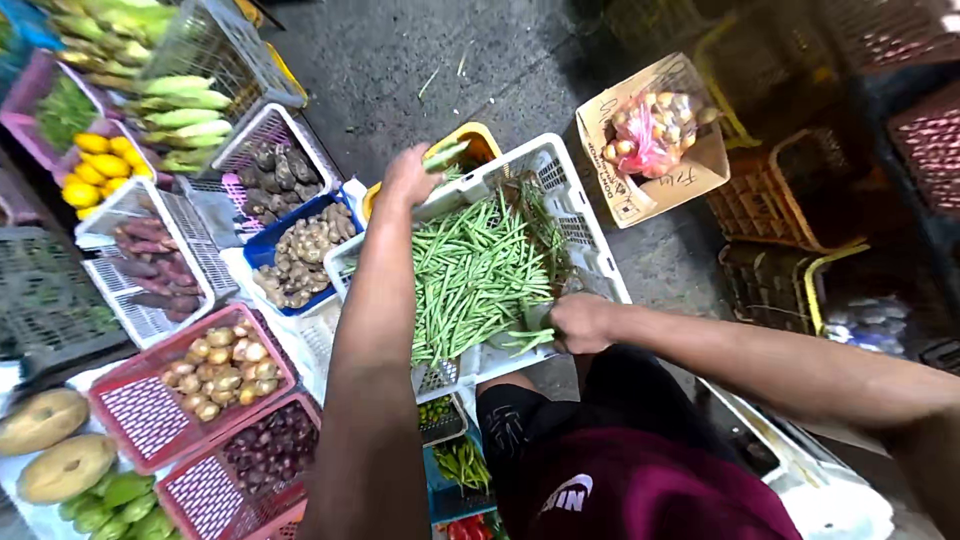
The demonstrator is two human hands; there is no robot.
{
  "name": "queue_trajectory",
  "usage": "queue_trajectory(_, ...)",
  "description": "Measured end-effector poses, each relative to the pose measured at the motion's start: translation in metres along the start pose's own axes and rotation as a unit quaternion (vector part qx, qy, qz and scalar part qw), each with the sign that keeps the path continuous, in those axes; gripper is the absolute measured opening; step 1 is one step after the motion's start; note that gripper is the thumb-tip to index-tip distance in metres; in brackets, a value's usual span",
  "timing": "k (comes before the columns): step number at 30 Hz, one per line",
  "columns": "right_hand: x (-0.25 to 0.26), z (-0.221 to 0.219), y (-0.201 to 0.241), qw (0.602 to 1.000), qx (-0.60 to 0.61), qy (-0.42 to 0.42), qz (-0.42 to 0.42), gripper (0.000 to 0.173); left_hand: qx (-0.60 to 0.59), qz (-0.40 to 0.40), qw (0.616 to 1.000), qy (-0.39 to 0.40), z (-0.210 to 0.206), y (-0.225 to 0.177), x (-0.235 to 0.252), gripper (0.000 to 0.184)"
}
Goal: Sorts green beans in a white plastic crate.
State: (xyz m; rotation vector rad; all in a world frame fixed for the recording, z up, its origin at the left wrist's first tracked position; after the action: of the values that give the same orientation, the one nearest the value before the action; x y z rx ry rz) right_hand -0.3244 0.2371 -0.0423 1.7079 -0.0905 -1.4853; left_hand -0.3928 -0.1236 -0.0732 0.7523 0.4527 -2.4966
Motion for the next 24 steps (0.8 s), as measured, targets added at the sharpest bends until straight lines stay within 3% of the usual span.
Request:
queue_trajectory(2, -0.011, 0.013, 0.000, 0.999, 0.036, 0.016, 0.020, 0.035, -0.045, 0.047, 0.998, 0.020, -0.020, 0.011, 0.000, 0.059)
queue_trajectory(4, -0.021, 0.032, 0.002, 0.995, 0.085, 0.025, 0.037, 0.031, -0.055, 0.104, 0.993, 0.009, -0.021, 0.022, -0.028, 0.054)
queue_trajectory(6, -0.032, 0.058, 0.013, 0.990, 0.124, 0.024, 0.058, 0.026, -0.037, 0.152, 0.988, 0.011, -0.023, 0.023, -0.060, 0.063)
queue_trajectory(8, -0.045, 0.094, 0.036, 0.984, 0.148, 0.005, 0.103, 0.019, -0.023, 0.161, 0.987, 0.002, -0.029, 0.020, -0.079, 0.056)
queue_trajectory(10, -0.050, 0.140, 0.062, 0.975, 0.146, -0.038, 0.166, 0.014, -0.041, 0.153, 0.987, -0.006, -0.037, 0.018, -0.089, 0.047)
queue_trajectory(13, -0.047, 0.218, 0.108, 0.953, 0.042, -0.183, 0.237, 0.017, -0.052, 0.151, 0.987, -0.016, -0.057, 0.013, -0.103, 0.045)
queue_trajectory(14, -0.048, 0.245, 0.136, 0.969, -0.033, -0.188, 0.157, 0.022, -0.042, 0.164, 0.985, -0.029, -0.060, 0.011, -0.107, 0.049)
queue_trajectory(15, -0.043, 0.273, 0.173, 0.992, -0.079, -0.075, -0.063, 0.032, -0.032, 0.179, 0.982, -0.059, -0.064, 0.011, -0.111, 0.052)
queue_trajectory(16, 0.003, 0.276, 0.144, 0.968, -0.085, -0.216, 0.091, 0.028, -0.018, 0.196, 0.975, -0.099, -0.070, 0.014, -0.113, 0.052)
queue_trajectory(17, 0.051, 0.281, 0.123, 0.957, -0.080, -0.240, 0.140, 0.030, -0.012, 0.214, 0.970, -0.117, -0.072, 0.018, -0.113, 0.052)
queue_trajectory(19, 0.112, 0.281, 0.107, 0.977, -0.105, -0.168, 0.078, 0.049, -0.009, 0.245, 0.963, -0.110, -0.068, 0.027, -0.110, 0.053)
queue_trajectory(21, 0.124, 0.272, 0.095, 0.984, -0.086, -0.150, 0.036, 0.073, -0.014, 0.266, 0.955, -0.133, -0.066, 0.036, -0.110, 0.054)
queue_trajectory(22, 0.114, 0.266, 0.089, 0.979, -0.061, -0.182, 0.062, 0.070, -0.017, 0.276, 0.947, -0.162, -0.067, 0.040, -0.113, 0.052)
queue_trajectory(24, 0.075, 0.249, 0.074, 0.943, 0.008, -0.285, 0.170, 0.045, -0.036, 0.260, 0.934, -0.242, -0.066, 0.041, -0.124, 0.036)
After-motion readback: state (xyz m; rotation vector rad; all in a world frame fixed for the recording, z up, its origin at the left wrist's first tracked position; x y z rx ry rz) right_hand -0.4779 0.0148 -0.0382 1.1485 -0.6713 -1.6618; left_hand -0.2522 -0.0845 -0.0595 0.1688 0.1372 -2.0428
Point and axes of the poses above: each hand's wrist, its own x-axis towards the middle knuckle, its own z-axis out of the back of the hand, y = z × x, the point moved 3 cm from there along x, towards the middle knuckle, and after that the axes turned 12 degrees about x, right-handed, at the moved point
